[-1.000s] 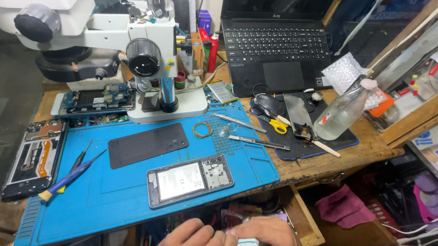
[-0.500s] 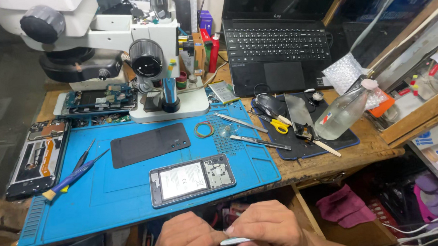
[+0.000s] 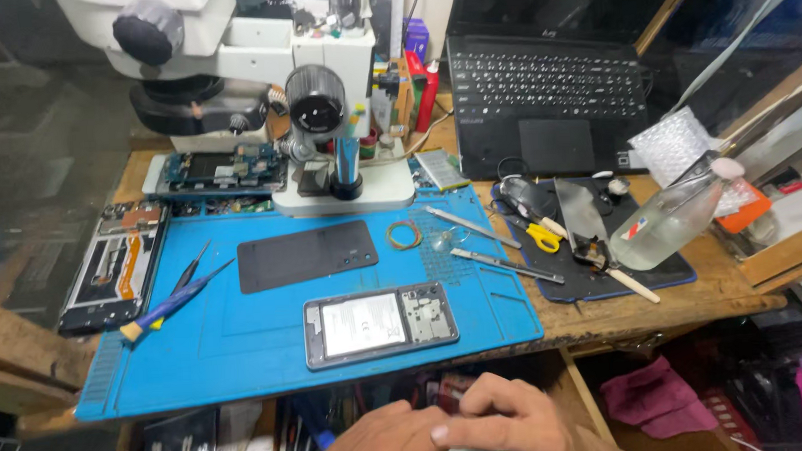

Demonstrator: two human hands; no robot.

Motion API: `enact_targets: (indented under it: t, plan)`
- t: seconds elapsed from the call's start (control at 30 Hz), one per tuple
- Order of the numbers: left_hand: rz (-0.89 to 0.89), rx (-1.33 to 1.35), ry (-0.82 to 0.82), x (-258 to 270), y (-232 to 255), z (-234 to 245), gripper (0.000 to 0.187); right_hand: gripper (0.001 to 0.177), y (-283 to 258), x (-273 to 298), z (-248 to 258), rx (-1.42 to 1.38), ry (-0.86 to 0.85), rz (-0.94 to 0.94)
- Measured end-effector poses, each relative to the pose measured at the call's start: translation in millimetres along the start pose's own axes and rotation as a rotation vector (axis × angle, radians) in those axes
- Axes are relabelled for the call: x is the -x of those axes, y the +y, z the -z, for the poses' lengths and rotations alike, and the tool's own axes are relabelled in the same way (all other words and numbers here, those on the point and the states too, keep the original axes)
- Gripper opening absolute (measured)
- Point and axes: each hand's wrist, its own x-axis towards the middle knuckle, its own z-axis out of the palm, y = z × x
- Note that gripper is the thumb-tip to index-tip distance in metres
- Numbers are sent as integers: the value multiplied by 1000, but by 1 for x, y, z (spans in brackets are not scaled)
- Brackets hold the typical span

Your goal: The person applies adhesive to the internal frame of a disassembled smartphone, then aligns and presses the back cover into place. They inspect the edges and seams, briefly separate the cover to check alignment, and reapply adhesive to the frame before reseating the back cover.

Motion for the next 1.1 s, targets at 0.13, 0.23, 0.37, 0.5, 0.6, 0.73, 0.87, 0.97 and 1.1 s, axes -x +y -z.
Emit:
enact_targets:
  t: [0.13,0.23,0.37,0.5,0.6,0.73,0.87,0.97,1.1]
  plan:
    - [-144,6,221,-10,11,31,37,56,2,11,5,-187,111,58]
    - [-118,-68,205,-14,16,39,25,61,-2,7,-7,-282,389,-33]
    - [-150,-429,173,-10,16,46,17,65,-11,-7,0,-414,212,-57]
    - [-184,-584,239,-10,22,59,17,65,-18,-11,2,-598,253,-175]
    - [-196,-536,234,-7,20,59,11,62,-18,-6,-5,-843,275,-207]
    - [-97,-142,218,-6,12,52,30,64,-8,-3,0,-771,242,-151]
    - [-73,-57,281,-2,13,54,26,63,-6,-1,-13,-873,377,-192]
    - [-124,-242,239,-3,11,57,15,62,-3,-4,-15,-857,402,-206]
    - [-111,-170,261,-7,13,63,23,62,-1,-9,-12,-823,374,-182]
